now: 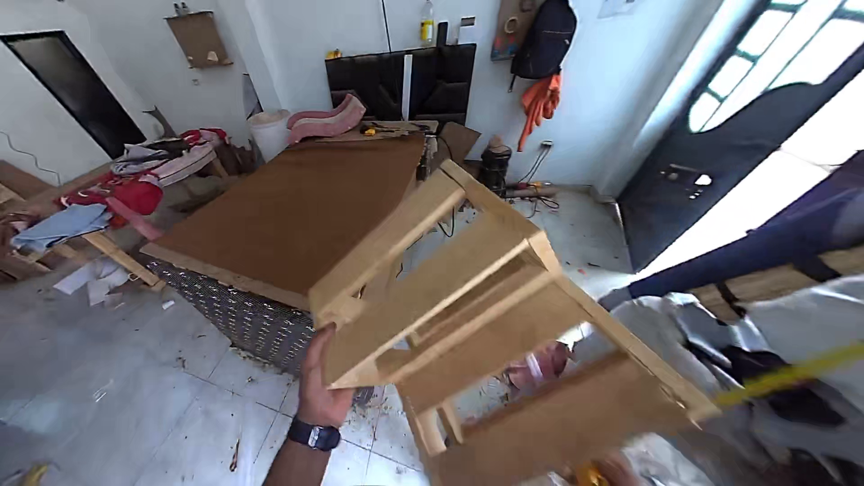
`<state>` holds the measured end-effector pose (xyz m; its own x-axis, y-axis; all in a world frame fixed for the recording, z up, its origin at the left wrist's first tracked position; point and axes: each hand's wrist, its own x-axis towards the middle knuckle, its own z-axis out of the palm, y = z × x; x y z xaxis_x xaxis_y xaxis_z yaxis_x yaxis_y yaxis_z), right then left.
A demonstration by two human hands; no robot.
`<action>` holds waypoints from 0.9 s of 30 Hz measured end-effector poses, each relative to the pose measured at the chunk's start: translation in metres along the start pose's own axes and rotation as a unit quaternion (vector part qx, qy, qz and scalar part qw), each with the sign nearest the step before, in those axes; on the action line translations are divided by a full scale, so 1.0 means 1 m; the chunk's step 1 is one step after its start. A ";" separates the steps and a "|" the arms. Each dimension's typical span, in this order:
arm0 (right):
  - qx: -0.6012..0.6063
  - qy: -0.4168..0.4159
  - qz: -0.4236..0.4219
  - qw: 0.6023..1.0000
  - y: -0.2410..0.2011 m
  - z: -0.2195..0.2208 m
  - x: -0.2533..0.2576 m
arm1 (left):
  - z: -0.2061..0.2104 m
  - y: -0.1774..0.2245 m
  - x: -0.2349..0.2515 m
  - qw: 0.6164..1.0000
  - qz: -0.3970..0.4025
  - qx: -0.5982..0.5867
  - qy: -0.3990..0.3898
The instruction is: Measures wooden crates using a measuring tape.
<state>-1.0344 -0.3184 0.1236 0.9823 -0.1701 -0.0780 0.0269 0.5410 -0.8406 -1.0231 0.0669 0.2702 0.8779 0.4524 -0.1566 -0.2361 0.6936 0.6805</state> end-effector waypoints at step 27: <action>-0.201 -0.353 0.408 0.818 0.147 0.287 0.577 | -0.007 0.128 0.446 0.911 0.229 0.270 0.209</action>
<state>-0.4102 -0.1008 0.1088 0.5093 0.7072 -0.4903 -0.6142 -0.1003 -0.7827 -0.6648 0.3614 0.2826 0.4764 0.8778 0.0506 -0.1992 0.0517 0.9786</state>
